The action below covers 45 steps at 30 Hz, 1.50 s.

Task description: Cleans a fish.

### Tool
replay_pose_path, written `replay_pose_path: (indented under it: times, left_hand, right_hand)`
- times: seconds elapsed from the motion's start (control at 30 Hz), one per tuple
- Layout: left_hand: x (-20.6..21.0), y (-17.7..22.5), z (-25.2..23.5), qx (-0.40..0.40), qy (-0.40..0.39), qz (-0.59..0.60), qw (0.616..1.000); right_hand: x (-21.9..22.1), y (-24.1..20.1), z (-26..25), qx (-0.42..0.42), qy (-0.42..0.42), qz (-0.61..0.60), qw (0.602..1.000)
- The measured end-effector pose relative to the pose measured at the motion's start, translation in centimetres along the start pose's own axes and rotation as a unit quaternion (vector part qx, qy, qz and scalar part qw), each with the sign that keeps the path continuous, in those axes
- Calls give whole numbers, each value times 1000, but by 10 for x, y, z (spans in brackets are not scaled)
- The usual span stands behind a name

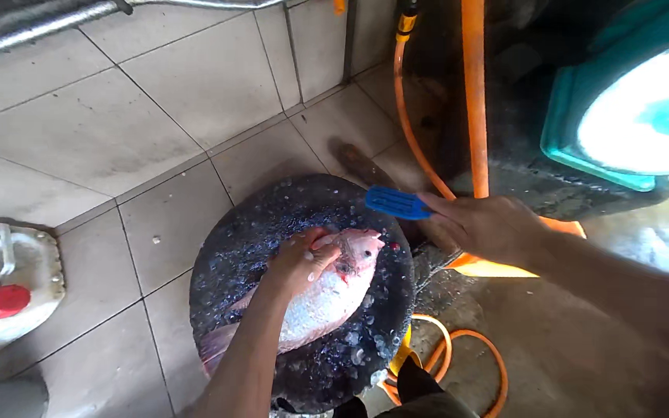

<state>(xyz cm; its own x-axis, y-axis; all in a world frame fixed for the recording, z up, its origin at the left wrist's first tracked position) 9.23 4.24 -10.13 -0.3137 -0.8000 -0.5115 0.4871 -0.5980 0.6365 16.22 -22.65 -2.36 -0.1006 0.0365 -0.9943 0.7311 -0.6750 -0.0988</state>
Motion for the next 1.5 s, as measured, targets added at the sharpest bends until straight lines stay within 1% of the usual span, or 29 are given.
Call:
replay_pose_path:
  times: [0.03, 0.07, 0.1, 0.13, 0.2, 0.23, 0.33, 0.4, 0.43, 0.47, 0.53, 0.57, 0.6, 0.67, 0.7, 0.77, 0.83, 0.9, 0.93, 1.0, 1.07, 1.13, 1.17, 1.23, 1.3, 1.33, 1.4, 1.47, 1.5]
  left_hand:
    - [-2, 0, -1, 0, 1, -6, 1000]
    - [-2, -2, -1, -4, 0, -8, 1000]
    - [-1, -2, 0, -2, 3, -6, 1000]
    - [0, 0, 1, 6, 10, -4, 1000]
    - [0, 5, 1, 12, 17, 11, 1000]
    - [0, 4, 1, 11, 19, 20, 1000]
    - [2, 4, 4, 15, 28, 15, 999]
    - [4, 4, 6, 16, 30, 3, 999]
    - [4, 3, 5, 21, 36, 3, 999]
    - [5, 0, 6, 22, 38, 9, 999]
    - [9, -3, 8, 24, 44, 9, 999]
    - [10, -2, 7, 24, 52, 8, 998]
    - [10, -3, 8, 21, 59, 9, 998]
    - [10, -8, 10, 12, 68, 19, 997]
    - [11, -10, 11, 13, 74, 24, 997]
    - [14, -6, 12, 21, 78, 30, 996]
    - [12, -4, 12, 28, 91, 25, 995]
    - [13, -4, 17, 20, 104, 13, 994]
    - [13, -2, 21, 11, 117, 1, 993]
    - [14, 8, 35, 3, 176, -35, 984]
    - [18, 17, 54, 41, 292, -76, 952]
    - [43, 25, 74, 117, 389, -125, 905]
    - [59, 29, 80, 135, 401, -169, 890]
    - [82, 35, 86, 121, 369, -260, 884]
    - [84, 39, 79, 70, 313, -295, 900]
    - [77, 43, 74, 47, 284, -307, 907]
    - [49, 60, 63, -5, 186, -319, 929]
    - [23, 72, 53, -42, 92, -298, 949]
    - [15, 75, 49, -55, 64, -290, 953]
  right_hand:
    - [-3, -9, 2, -10, 3, 2, 1000]
    - [1, -17, 5, -10, -31, 2, 999]
    - [8, -17, 8, 15, -79, -2, 997]
    - [11, -10, 9, 42, -84, -3, 996]
    - [2, -3, 7, 55, -13, 10, 998]
    - [-2, -13, 10, 47, -12, 2, 999]
    - [7, -27, 25, 96, -132, -23, 986]
    - [-1, -17, 26, 123, -76, -20, 989]
    - [-7, -24, 25, 112, -43, -29, 992]
    - [-7, -35, 25, 96, -51, -37, 993]
    - [5, -35, 27, 147, -183, -56, 970]
    - [4, -21, 24, 171, -198, -42, 964]
    - [0, -10, 19, 178, -176, -20, 968]
    - [-12, -23, 20, 155, -139, -22, 978]
    - [-10, -36, 27, 139, -154, -39, 977]
    - [1, -34, 39, 181, -232, -64, 953]
    - [-7, -22, 33, 214, -204, -53, 954]
    - [-12, -37, 34, 168, -165, -65, 970]
    - [-7, -38, 37, 166, -203, -77, 962]
    - [-2, -12, 37, 213, -256, -70, 940]
    - [-12, 1, 33, 219, -204, -64, 952]
    - [-13, -22, 37, 142, -135, -94, 976]
    - [-5, -27, 39, 119, -152, -116, 974]
    - [13, -2, 35, 153, -198, -132, 959]
    - [14, 27, 29, 216, -184, -135, 949]
    - [9, 24, 29, 210, -148, -149, 955]
    - [6, -1, 31, 146, -52, -187, 970]
    - [28, -6, 27, 130, -109, -235, 957]
    - [41, 7, 23, 154, -114, -247, 950]
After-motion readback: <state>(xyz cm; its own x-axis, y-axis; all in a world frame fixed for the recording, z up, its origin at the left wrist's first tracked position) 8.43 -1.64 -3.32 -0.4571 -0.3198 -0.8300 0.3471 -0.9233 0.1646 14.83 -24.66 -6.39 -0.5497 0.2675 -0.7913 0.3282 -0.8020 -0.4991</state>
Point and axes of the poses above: each hand's wrist, its own z-axis away from the middle knuckle, its own x-axis out of the palm, y = z × x, the point moved 7 cm from there along -z, towards the middle knuckle, and after that the axes turned 2 degrees about y, right-handed, at the moved point
